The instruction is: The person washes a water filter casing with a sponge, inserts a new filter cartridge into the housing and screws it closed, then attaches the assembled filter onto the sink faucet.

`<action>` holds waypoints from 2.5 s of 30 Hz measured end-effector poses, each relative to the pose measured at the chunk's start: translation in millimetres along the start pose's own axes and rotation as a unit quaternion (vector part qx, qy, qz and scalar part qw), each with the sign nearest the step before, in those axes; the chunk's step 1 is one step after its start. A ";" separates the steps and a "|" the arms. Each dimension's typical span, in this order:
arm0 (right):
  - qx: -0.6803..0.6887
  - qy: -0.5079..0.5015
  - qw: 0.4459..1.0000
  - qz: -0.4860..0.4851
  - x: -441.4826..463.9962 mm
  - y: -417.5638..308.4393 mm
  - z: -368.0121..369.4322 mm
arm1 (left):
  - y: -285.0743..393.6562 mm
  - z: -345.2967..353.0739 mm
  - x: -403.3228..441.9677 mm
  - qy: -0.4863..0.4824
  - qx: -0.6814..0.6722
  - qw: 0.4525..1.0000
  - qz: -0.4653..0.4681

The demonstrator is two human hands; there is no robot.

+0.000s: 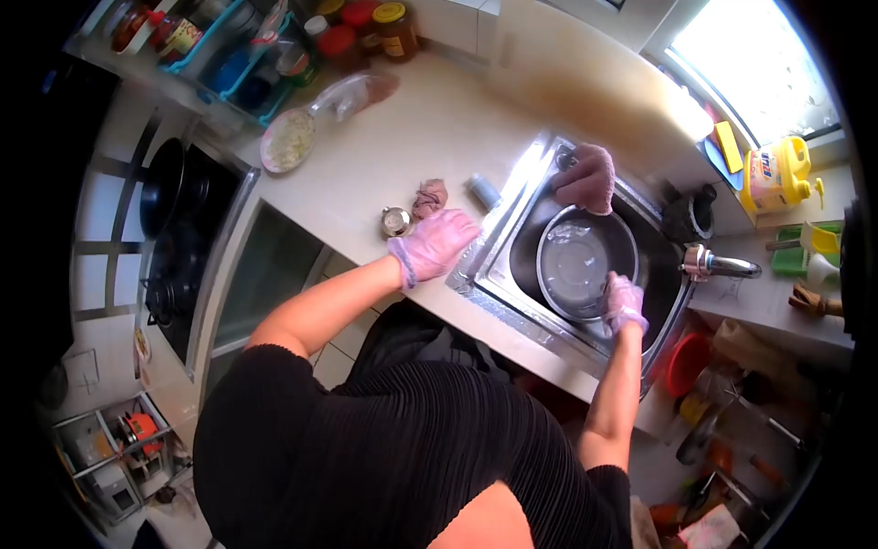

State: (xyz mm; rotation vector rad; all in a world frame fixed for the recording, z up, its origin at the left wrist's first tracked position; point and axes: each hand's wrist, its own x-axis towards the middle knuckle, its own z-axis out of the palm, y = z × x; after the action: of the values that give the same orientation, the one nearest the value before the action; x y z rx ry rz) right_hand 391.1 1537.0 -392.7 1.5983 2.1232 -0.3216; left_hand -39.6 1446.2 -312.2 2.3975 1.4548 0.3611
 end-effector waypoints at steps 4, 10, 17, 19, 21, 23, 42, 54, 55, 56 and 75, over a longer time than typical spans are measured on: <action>0.392 0.098 0.914 0.022 -41.9 -26.9 -38.6 | -47.0 39.6 -31.1 -0.041 0.120 0.992 0.014; 0.620 0.049 0.782 0.044 -22.7 -35.8 -36.3 | -59.6 41.8 -11.2 -0.103 0.107 0.989 0.023; 0.707 0.109 0.683 -0.145 -94.2 -115.3 -84.0 | -0.4 -28.6 32.1 -0.067 -0.335 0.939 -0.032; 0.731 0.115 0.653 -0.164 -101.5 -121.6 -91.7 | 18.7 -38.7 45.5 -0.065 -0.462 0.884 0.019; 0.741 0.115 0.640 -0.165 -112.4 -120.0 -102.8 | 31.8 -44.5 53.9 -0.071 -0.473 0.878 0.028; 0.753 0.113 0.626 -0.168 -118.8 -118.1 -103.6 | 43.4 -48.1 58.7 -0.046 -0.456 0.885 0.079; 0.649 0.284 0.676 -0.202 -139.0 -97.9 -97.7 | 105.0 -28.5 67.3 -0.030 -0.716 0.686 -0.129; 0.774 -0.073 0.596 -0.203 -132.3 -66.8 -88.2 | 129.0 -60.6 66.9 0.063 -0.521 0.848 0.079; 0.773 -0.149 0.575 -0.224 -129.3 -64.2 -93.7 | 129.1 -58.8 66.5 0.065 -0.521 0.847 0.077; 0.771 -0.152 0.577 -0.225 -131.3 -71.8 -94.1 | 128.1 -55.6 66.3 0.067 -0.526 0.846 0.062; 0.914 -0.102 0.368 -0.135 -125.5 -124.0 -88.6 | 113.8 -35.4 54.1 0.122 -0.467 0.876 0.016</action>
State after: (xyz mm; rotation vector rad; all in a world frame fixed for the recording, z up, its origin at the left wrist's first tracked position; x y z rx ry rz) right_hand 281.2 1433.9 -265.1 1.3130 0.9862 -3.5700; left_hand 64.1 1449.7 -232.4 1.6045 0.9641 1.1116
